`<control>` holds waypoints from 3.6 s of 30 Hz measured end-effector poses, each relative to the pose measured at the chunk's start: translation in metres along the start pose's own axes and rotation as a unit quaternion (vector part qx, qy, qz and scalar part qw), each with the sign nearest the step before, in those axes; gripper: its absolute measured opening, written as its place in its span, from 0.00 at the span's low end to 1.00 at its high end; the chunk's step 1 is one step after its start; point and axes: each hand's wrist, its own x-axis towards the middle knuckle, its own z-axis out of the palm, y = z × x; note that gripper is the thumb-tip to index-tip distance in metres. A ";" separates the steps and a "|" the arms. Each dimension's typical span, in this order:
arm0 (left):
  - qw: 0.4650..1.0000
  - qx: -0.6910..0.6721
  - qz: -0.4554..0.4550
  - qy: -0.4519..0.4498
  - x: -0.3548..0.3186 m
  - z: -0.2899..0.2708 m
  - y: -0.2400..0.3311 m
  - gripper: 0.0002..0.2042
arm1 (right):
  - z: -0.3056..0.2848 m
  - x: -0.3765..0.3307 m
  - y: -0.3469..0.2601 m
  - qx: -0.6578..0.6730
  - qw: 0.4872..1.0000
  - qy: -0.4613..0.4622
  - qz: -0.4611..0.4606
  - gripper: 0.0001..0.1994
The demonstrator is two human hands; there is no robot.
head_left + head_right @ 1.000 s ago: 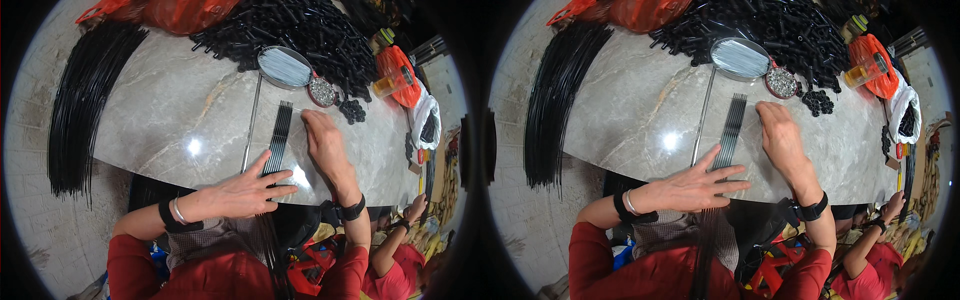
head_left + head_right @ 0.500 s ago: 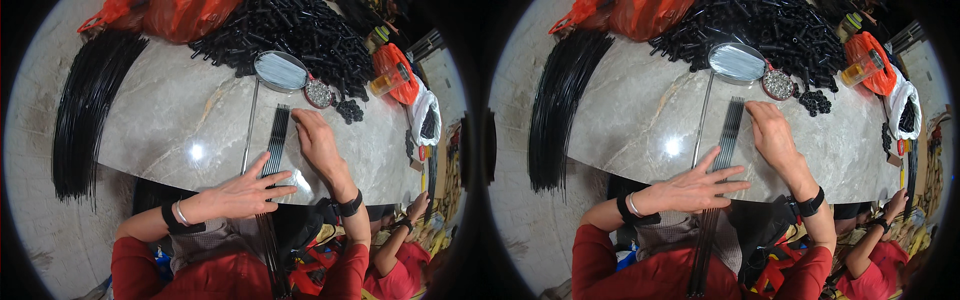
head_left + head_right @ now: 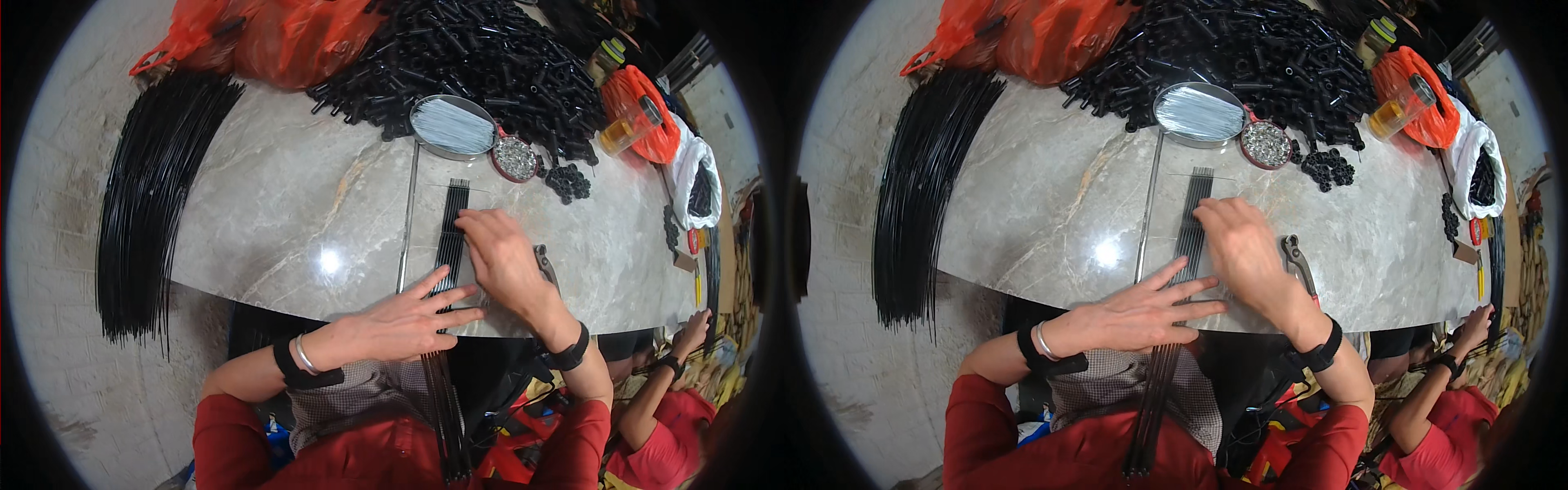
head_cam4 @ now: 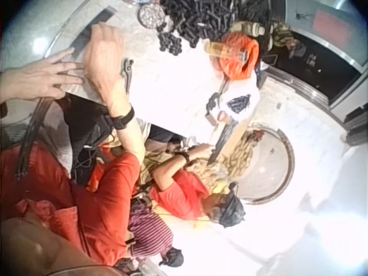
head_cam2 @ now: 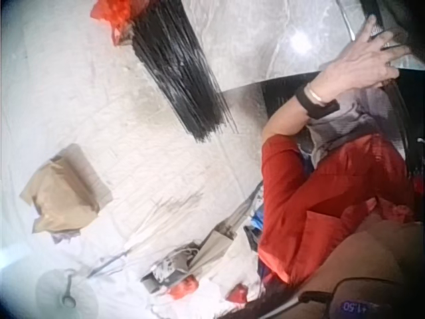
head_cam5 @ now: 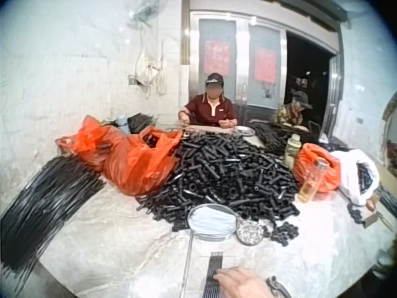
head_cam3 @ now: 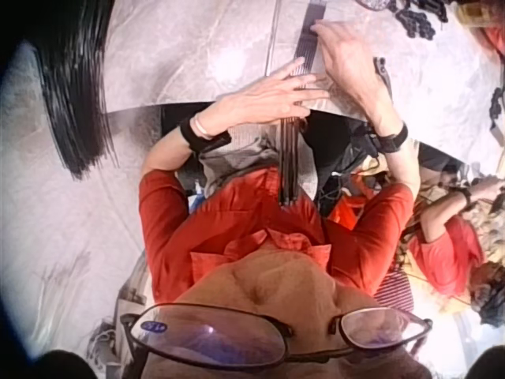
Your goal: Assembling umbrella frame components by inserting metal ribs into plastic hubs and gathering them.
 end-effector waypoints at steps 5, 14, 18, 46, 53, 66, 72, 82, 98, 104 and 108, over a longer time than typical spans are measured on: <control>1.000 0.001 0.002 -0.006 0.000 -0.003 0.000 0.05 | -0.001 0.000 0.008 -0.027 0.999 0.016 -0.019 0.18; 1.000 0.006 0.001 0.006 0.000 0.000 0.000 0.04 | 0.003 0.004 0.027 -0.077 0.996 0.036 0.030 0.19; 1.000 0.009 0.003 0.009 0.000 -0.001 0.001 0.04 | 0.002 0.006 0.027 -0.068 0.997 0.028 0.035 0.19; 0.999 -0.032 0.013 -0.008 0.001 -0.003 -0.003 0.12 | 0.007 0.002 0.002 -0.028 0.999 0.021 0.008 0.18; 0.999 0.030 0.027 0.014 0.000 0.002 -0.003 0.07 | -0.012 0.011 0.012 0.091 0.995 -0.014 0.031 0.14; 0.999 0.040 0.028 0.015 0.002 0.007 -0.003 0.09 | 0.013 0.116 0.071 -0.069 0.995 0.070 0.034 0.05; 0.999 0.035 0.023 0.012 0.000 0.006 -0.004 0.08 | 0.024 0.122 0.073 -0.094 0.989 0.096 0.054 0.04; 0.999 -0.003 0.029 0.015 0.000 0.005 -0.003 0.10 | -0.017 0.103 0.064 0.017 0.989 0.119 0.090 0.04; 1.000 -0.016 0.014 0.005 0.002 0.002 -0.002 0.10 | -0.010 0.031 0.065 -0.123 0.990 0.048 0.045 0.04; 1.000 0.009 0.010 -0.003 0.003 0.003 -0.001 0.07 | -0.009 0.031 0.063 -0.147 0.987 0.047 0.039 0.03; 1.000 0.009 0.010 -0.001 0.002 0.004 -0.002 0.07 | -0.006 0.033 0.062 -0.165 0.985 0.041 0.035 0.03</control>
